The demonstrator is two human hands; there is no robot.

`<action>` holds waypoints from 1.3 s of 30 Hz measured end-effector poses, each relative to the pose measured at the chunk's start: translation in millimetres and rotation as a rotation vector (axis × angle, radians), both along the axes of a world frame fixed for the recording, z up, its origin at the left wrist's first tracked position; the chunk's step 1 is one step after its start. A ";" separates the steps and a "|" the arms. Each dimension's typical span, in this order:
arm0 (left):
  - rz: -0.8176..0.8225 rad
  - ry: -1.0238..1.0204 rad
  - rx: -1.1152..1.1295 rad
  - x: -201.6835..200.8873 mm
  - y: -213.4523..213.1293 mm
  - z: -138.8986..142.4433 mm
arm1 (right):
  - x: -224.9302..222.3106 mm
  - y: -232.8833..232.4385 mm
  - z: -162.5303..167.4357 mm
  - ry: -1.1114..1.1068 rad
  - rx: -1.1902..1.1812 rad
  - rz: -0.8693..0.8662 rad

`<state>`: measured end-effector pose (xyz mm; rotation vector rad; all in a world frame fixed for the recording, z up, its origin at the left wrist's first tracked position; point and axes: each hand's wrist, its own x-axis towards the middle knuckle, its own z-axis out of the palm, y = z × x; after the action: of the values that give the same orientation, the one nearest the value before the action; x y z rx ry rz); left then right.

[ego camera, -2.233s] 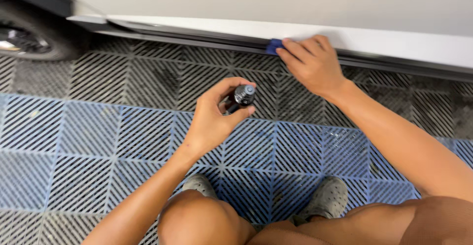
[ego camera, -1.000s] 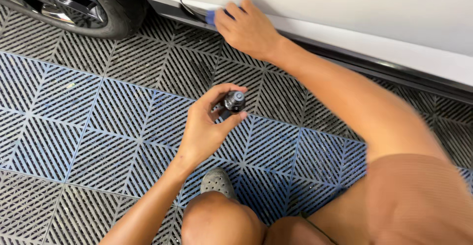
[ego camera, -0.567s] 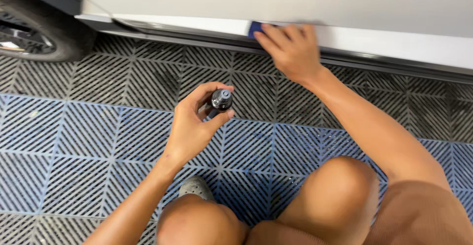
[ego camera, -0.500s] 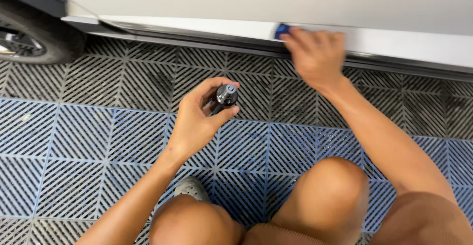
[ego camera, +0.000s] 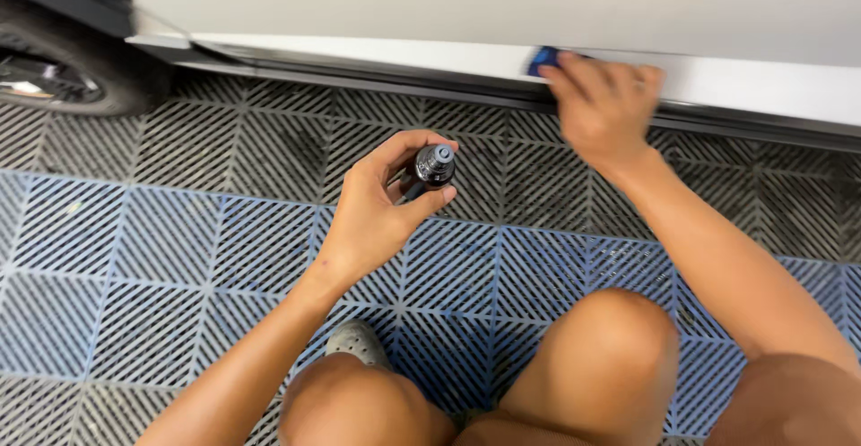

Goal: The person applies a liquid coating to the lower side panel of a white car using a small blue applicator. They repeatedly dispense liquid from a bottle onto the applicator and wipe it along the car's surface.

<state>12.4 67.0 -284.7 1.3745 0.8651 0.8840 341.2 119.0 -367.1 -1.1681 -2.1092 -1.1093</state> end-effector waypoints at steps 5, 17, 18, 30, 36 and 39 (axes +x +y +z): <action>0.125 0.047 -0.021 -64.3 -7.8 -3.4 | -150.2 68.5 13.3 -0.196 -0.048 0.239; 0.256 0.078 -0.049 -136.6 -19.8 -6.8 | -343.0 146.7 -11.7 -0.204 0.040 0.328; 0.246 0.075 -0.043 -131.9 -18.3 -7.4 | -337.3 144.9 -12.4 -0.215 0.052 0.305; -0.079 0.022 -0.065 39.4 -0.3 4.9 | -39.5 8.7 5.3 0.020 -0.115 0.098; -0.226 0.081 -0.033 145.9 -6.0 21.6 | 121.0 -64.1 5.3 0.354 0.062 -0.206; -0.295 0.120 -0.027 193.6 -12.0 28.0 | 197.5 -101.2 -1.2 0.541 0.095 -0.307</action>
<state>206.1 55.0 -256.7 1.4971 0.7368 0.5664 538.7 17.8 -368.3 -1.5708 -1.4862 -0.8746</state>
